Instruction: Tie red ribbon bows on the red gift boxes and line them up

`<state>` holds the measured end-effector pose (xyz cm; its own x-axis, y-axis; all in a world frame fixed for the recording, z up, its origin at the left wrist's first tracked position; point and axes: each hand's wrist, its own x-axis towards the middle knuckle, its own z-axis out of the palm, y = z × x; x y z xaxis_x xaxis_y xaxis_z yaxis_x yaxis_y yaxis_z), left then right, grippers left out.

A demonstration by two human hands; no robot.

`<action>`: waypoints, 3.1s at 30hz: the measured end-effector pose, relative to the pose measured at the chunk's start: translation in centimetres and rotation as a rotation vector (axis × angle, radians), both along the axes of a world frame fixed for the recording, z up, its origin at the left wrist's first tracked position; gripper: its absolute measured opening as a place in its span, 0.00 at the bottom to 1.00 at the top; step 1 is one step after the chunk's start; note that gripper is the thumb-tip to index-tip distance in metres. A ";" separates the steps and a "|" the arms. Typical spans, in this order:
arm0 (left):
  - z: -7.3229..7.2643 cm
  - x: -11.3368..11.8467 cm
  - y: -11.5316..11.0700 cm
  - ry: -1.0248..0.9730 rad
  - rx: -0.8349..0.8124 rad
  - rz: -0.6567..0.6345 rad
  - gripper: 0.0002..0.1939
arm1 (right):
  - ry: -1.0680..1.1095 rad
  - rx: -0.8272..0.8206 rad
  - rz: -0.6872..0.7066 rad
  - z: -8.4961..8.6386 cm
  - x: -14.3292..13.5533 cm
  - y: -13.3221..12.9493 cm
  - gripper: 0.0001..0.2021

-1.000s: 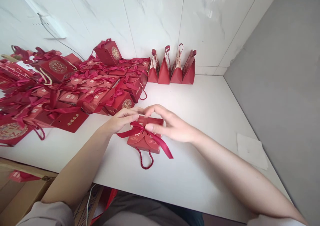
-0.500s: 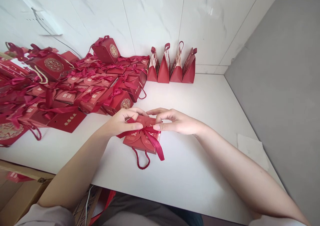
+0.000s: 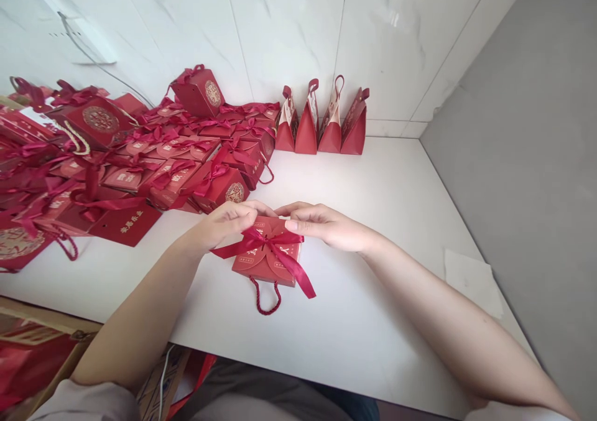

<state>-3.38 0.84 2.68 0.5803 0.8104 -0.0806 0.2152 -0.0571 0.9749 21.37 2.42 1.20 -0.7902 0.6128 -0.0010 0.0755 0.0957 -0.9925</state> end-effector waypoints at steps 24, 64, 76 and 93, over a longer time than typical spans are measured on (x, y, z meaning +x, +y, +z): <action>0.6 -0.4 -0.2 0.145 0.107 0.067 0.21 | 0.061 -0.029 0.056 -0.1 0.0 0.1 0.17; -0.6 -0.4 0.0 -0.114 0.477 0.182 0.16 | 0.184 0.172 -0.358 0.2 -0.1 -0.9 0.17; -1.1 0.0 0.4 0.004 0.335 0.397 0.25 | 0.056 0.424 -0.375 -2.5 -0.2 -0.2 0.43; -8.5 0.4 4.0 -0.036 0.388 0.207 0.55 | 0.083 0.556 -0.405 -8.6 0.3 3.2 0.59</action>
